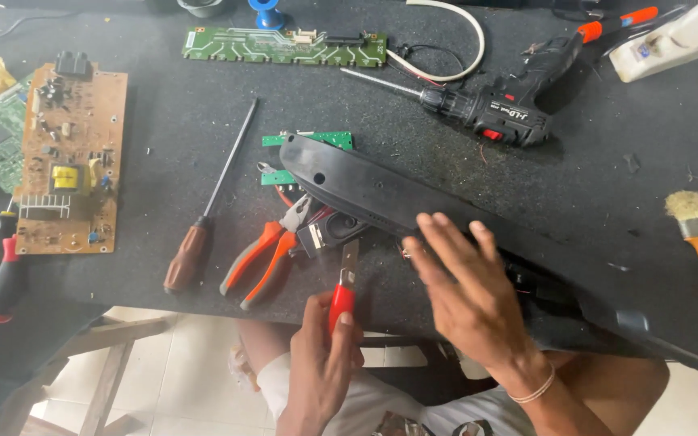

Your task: Trimming excess plastic from an electronic device casing using pliers at a repair bench.

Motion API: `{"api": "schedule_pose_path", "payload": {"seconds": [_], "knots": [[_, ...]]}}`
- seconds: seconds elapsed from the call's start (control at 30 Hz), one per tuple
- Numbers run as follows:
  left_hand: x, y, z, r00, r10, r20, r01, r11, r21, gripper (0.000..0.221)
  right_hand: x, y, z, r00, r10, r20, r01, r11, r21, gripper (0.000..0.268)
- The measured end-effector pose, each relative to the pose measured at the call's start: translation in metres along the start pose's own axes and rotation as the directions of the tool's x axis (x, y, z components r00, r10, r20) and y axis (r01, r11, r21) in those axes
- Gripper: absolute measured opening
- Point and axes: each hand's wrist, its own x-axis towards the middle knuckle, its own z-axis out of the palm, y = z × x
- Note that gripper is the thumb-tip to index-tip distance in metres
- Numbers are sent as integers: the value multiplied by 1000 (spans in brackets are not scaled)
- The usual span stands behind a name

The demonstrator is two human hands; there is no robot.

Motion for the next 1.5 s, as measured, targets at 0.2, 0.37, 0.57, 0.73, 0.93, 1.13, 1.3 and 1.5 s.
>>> {"api": "schedule_pose_path", "payload": {"seconds": [0.2, 0.37, 0.57, 0.73, 0.93, 1.13, 1.3, 1.5], "knots": [[2, 9, 1, 992, 92, 82, -108, 967, 232, 32, -3, 26, -41, 969, 185, -164, -202, 975, -90, 20], [-3, 35, 9, 988, 11, 152, -44, 977, 210, 34, -21, 39, -45, 961, 273, -31, -275, 947, -169, 34], [-2, 46, 8, 996, -4, 92, -11, 986, 165, 31, -35, 46, -29, 973, 220, -68, -225, 848, -481, 49], [2, 51, -1, 999, 49, 10, -50, 975, 218, 29, -36, 48, -22, 978, 152, -142, -207, 777, -594, 51], [10, 53, 1, 998, 35, -50, -24, 978, 207, 29, -36, 49, -20, 975, 120, -186, -211, 756, -619, 53], [2, 50, 9, 998, 59, 4, -59, 983, 175, 27, -36, 47, -17, 975, 92, -203, -200, 765, -612, 53], [5, 65, -6, 997, -71, 13, 69, 992, 107, 32, -37, 49, -16, 974, 73, -214, -188, 787, -587, 52], [9, 73, -17, 996, -86, -9, 86, 989, 119, 34, -43, 56, -13, 965, 116, -235, -223, 837, -500, 50]]}}
